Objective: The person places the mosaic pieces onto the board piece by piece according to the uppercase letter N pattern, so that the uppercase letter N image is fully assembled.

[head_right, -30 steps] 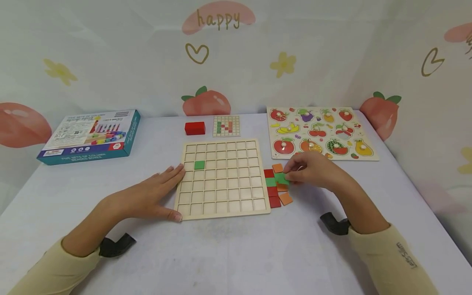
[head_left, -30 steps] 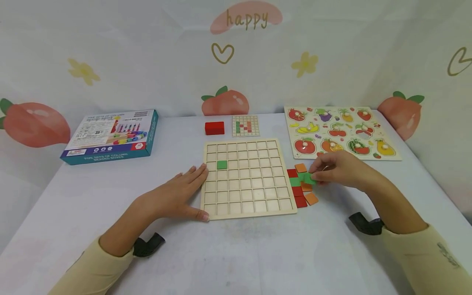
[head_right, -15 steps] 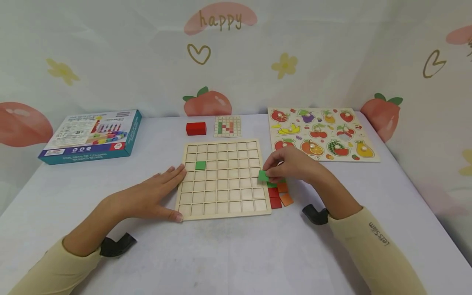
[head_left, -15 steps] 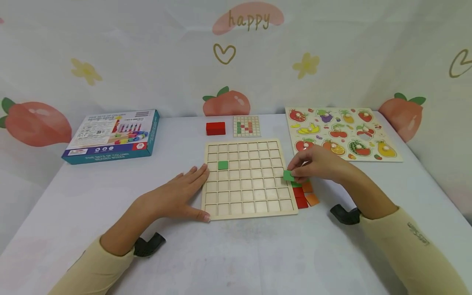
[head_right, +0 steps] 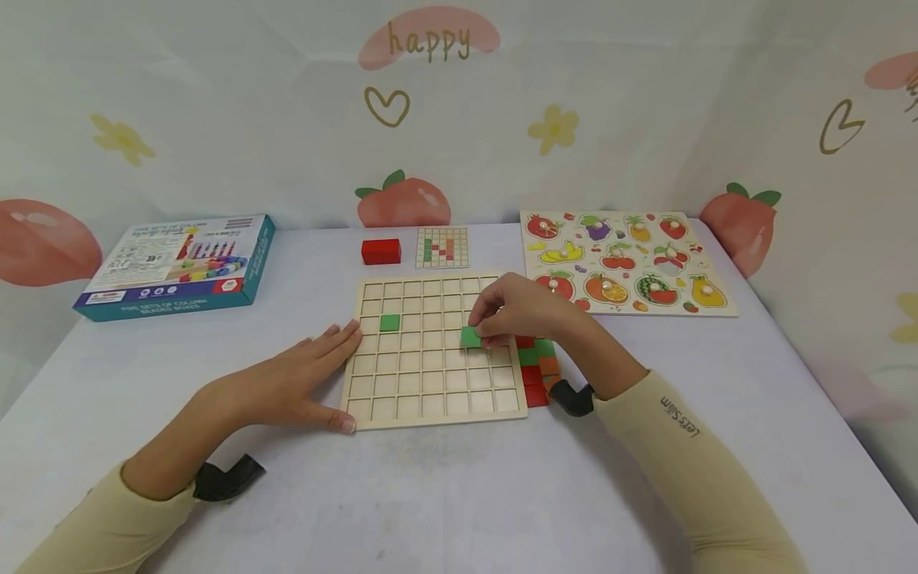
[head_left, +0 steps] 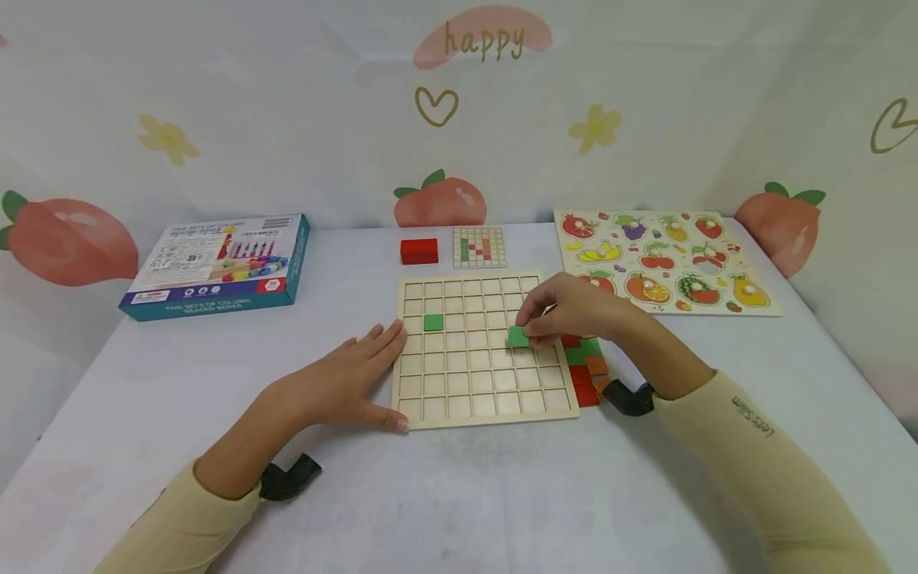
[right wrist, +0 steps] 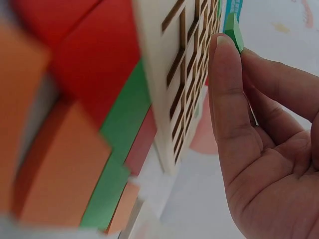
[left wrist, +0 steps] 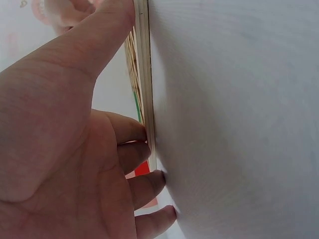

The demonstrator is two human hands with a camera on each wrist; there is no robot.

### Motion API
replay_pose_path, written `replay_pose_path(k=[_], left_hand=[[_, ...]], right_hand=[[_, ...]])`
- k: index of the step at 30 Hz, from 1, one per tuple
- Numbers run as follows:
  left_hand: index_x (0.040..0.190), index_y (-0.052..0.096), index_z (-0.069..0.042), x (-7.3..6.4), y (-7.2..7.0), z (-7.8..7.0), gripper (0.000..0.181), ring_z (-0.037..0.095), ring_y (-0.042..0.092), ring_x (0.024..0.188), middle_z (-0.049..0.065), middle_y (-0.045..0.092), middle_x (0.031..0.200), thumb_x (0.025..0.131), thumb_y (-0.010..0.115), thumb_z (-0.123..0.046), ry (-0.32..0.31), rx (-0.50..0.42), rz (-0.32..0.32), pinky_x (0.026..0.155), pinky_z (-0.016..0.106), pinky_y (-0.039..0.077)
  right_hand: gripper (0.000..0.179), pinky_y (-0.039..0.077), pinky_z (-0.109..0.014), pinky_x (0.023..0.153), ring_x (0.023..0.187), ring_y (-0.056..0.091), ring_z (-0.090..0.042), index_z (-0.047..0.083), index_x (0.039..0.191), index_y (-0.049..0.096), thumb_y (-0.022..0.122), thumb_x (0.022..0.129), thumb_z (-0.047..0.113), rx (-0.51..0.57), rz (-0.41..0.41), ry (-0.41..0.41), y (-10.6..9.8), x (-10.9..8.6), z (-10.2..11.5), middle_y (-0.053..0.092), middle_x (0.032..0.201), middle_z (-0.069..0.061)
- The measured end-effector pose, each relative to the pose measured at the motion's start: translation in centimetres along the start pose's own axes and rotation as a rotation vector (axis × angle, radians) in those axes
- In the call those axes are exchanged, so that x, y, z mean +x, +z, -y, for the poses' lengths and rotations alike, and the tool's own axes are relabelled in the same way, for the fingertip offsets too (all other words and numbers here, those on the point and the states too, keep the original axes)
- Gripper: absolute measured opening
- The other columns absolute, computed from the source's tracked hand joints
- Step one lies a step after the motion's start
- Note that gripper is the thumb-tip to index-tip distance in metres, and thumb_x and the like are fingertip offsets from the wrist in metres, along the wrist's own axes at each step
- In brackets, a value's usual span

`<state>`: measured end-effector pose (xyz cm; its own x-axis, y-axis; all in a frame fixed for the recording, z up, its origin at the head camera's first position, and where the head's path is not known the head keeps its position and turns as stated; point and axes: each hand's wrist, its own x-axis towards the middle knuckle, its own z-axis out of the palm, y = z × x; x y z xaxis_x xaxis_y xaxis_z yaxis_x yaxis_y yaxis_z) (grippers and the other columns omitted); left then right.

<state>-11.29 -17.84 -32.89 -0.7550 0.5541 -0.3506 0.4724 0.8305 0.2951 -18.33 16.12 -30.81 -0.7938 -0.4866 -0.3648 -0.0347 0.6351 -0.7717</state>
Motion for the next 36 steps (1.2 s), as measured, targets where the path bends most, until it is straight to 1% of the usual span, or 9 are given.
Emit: replay_pose_path(k=[3, 9, 20, 28, 31, 36], left_hand=[[0.161, 0.014, -0.005, 0.0, 0.1, 0.1, 0.125, 0.037, 0.008, 0.152, 0.011, 0.007, 0.167, 0.073, 0.070, -0.075, 0.002, 0.001, 0.000, 0.117, 0.059, 0.017], [0.161, 0.014, -0.006, 0.1, 0.1, 0.1, 0.125, 0.036, 0.007, 0.152, 0.010, 0.007, 0.168, 0.073, 0.070, -0.076, 0.001, 0.006, 0.000, 0.117, 0.058, 0.017], [0.161, 0.014, -0.005, 0.0, -0.2, -0.1, 0.125, 0.037, 0.008, 0.152, 0.011, 0.007, 0.167, 0.073, 0.072, -0.073, -0.005, -0.009, 0.008, 0.117, 0.059, 0.017], [0.161, 0.014, -0.005, 0.0, -0.2, 0.0, 0.126, 0.037, 0.007, 0.152, 0.011, 0.006, 0.167, 0.073, 0.071, -0.074, 0.003, -0.014, 0.009, 0.117, 0.059, 0.017], [0.161, 0.013, -0.005, 0.0, -0.1, 0.1, 0.125, 0.037, 0.007, 0.152, 0.011, 0.006, 0.167, 0.074, 0.070, -0.075, 0.006, -0.012, 0.009, 0.117, 0.060, 0.017], [0.161, 0.013, -0.005, -0.1, -0.1, 0.1, 0.125, 0.038, 0.007, 0.152, 0.011, 0.006, 0.168, 0.074, 0.070, -0.074, 0.007, -0.022, 0.009, 0.117, 0.060, 0.016]], right_hand=[[0.009, 0.058, -0.033, 0.077, 0.076, 0.070, -0.021, 0.002, 0.100, 0.074, 0.070, 0.092, 0.005, 0.010, 0.007, -0.023, 0.4, 0.5, 0.5, 0.068, 0.089, -0.008], [0.007, 0.059, -0.032, 0.076, 0.075, 0.070, -0.022, 0.002, 0.097, 0.074, 0.071, 0.091, 0.002, 0.057, 0.027, -0.026, 1.2, 1.8, 1.5, 0.067, 0.086, -0.010], [0.005, 0.059, -0.031, 0.073, 0.071, 0.070, -0.021, 0.002, 0.091, 0.073, 0.070, 0.089, -0.002, 0.064, 0.076, -0.066, 3.2, 4.2, 3.9, 0.067, 0.080, -0.011], [0.005, 0.060, -0.032, 0.070, 0.068, 0.070, -0.021, 0.000, 0.087, 0.072, 0.071, 0.089, -0.005, 0.106, 0.083, -0.062, 4.8, 5.6, 4.9, 0.068, 0.078, -0.011], [0.006, 0.060, -0.031, 0.070, 0.066, 0.070, -0.019, 0.001, 0.085, 0.072, 0.072, 0.089, -0.003, 0.086, 0.082, -0.078, 5.4, 6.0, 5.3, 0.068, 0.077, -0.010], [0.005, 0.060, -0.030, 0.069, 0.065, 0.070, -0.019, 0.000, 0.085, 0.071, 0.071, 0.090, -0.002, 0.054, 0.085, -0.091, 6.0, 6.6, 6.0, 0.068, 0.076, -0.009]])
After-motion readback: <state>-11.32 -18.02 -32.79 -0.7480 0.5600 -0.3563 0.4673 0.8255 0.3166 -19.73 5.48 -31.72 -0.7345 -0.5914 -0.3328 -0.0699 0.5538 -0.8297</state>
